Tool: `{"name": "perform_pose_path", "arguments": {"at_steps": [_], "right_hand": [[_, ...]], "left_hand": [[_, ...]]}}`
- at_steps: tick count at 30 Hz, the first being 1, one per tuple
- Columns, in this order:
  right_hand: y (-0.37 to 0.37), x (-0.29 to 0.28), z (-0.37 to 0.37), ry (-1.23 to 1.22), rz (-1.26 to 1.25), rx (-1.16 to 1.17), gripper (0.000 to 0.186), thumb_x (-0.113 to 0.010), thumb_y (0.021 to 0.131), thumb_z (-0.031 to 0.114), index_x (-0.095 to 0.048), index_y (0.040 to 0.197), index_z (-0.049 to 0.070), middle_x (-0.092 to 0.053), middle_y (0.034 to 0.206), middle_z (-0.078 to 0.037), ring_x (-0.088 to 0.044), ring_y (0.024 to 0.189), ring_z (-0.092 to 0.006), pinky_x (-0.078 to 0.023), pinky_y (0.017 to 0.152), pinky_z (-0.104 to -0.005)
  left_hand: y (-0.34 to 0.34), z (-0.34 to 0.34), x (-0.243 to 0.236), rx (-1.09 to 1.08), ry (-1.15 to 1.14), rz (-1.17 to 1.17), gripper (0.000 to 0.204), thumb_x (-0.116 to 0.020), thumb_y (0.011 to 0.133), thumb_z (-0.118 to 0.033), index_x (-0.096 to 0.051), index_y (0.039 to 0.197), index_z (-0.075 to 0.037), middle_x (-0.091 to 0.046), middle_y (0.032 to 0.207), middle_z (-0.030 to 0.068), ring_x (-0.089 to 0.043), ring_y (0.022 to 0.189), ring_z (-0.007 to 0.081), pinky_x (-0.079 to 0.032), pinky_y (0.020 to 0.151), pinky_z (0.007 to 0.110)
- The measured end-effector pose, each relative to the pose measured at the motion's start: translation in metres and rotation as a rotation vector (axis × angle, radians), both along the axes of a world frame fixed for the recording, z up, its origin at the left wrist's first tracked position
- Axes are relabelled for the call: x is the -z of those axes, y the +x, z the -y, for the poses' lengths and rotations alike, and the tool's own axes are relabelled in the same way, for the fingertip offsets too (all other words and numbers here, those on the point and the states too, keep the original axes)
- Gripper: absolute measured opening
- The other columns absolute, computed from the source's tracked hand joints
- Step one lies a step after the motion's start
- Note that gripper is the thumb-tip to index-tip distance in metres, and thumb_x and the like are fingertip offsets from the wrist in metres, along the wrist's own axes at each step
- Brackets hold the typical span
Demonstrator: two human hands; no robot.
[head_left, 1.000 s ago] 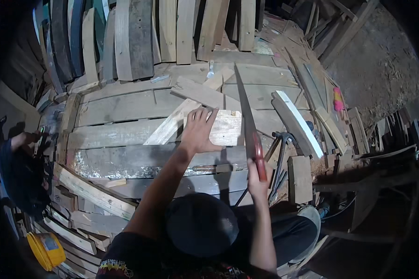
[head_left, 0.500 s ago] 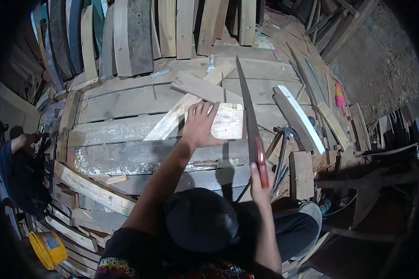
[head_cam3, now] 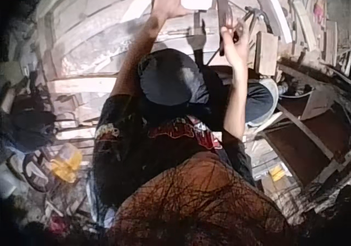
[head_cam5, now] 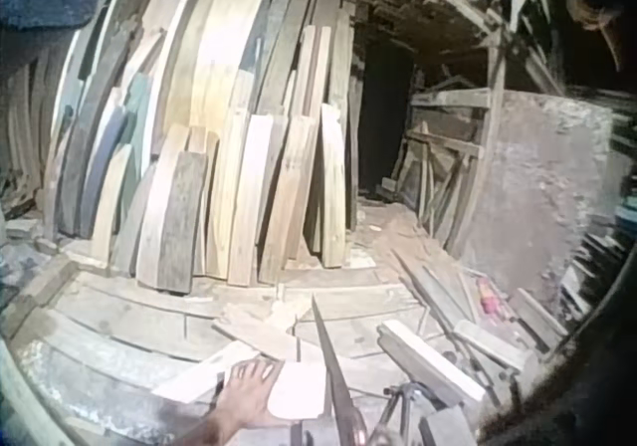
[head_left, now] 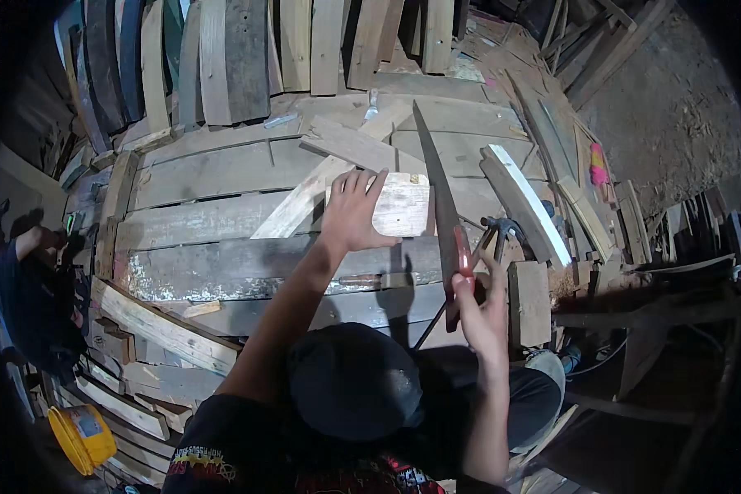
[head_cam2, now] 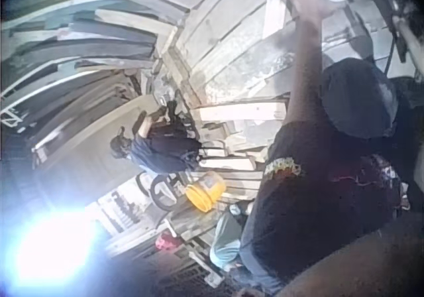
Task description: Using a hand saw to cut through a block of wood in a workshop environment.
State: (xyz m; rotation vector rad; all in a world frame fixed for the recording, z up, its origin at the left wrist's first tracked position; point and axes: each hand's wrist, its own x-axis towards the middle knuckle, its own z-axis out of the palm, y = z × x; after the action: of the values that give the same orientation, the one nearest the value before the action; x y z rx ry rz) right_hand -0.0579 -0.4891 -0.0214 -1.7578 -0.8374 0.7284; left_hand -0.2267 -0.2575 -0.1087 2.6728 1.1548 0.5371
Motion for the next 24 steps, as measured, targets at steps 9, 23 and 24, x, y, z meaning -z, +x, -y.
{"name": "perform_pose_path", "arguments": {"at_steps": [9, 23, 24], "right_hand": [[-0.02, -0.034, -0.024, -0.244, 0.308, -0.164, 0.062, -0.07, 0.1, 0.014, -0.045, 0.153, -0.005, -0.068, 0.12, -0.026, -0.07, 0.11, -0.0347, -0.055, 0.096, -0.0426], [0.001, 0.051, -0.01, 0.389, 0.11, -0.065, 0.013, -0.072, 0.099, 0.005, -0.066, 0.109, 0.0, -0.066, 0.093, -0.004, -0.064, 0.084, -0.012, -0.052, 0.074, -0.0268], [0.005, 0.053, -0.011, 0.358, -0.075, -0.103, 0.009, -0.071, 0.101, 0.007, -0.064, 0.103, 0.001, -0.065, 0.086, -0.002, -0.062, 0.074, -0.0101, -0.051, 0.066, -0.026]], "left_hand": [[-0.012, -0.001, 0.001, -0.019, 0.005, -0.038, 0.133, -0.088, 0.057, -0.069, -0.038, 0.163, -0.005, -0.05, 0.144, 0.0227, -0.044, 0.139, 0.0414, -0.03, 0.12, 0.053], [-0.006, 0.001, -0.004, -0.022, 0.026, -0.073, 0.136, -0.088, 0.057, -0.074, -0.038, 0.162, -0.003, -0.052, 0.141, 0.0225, -0.046, 0.137, 0.0381, -0.03, 0.119, 0.054], [-0.005, 0.0, -0.006, -0.025, 0.03, -0.072, 0.136, -0.088, 0.057, -0.074, -0.038, 0.162, -0.003, -0.052, 0.141, 0.0225, -0.046, 0.137, 0.0381, -0.03, 0.119, 0.054]]}}
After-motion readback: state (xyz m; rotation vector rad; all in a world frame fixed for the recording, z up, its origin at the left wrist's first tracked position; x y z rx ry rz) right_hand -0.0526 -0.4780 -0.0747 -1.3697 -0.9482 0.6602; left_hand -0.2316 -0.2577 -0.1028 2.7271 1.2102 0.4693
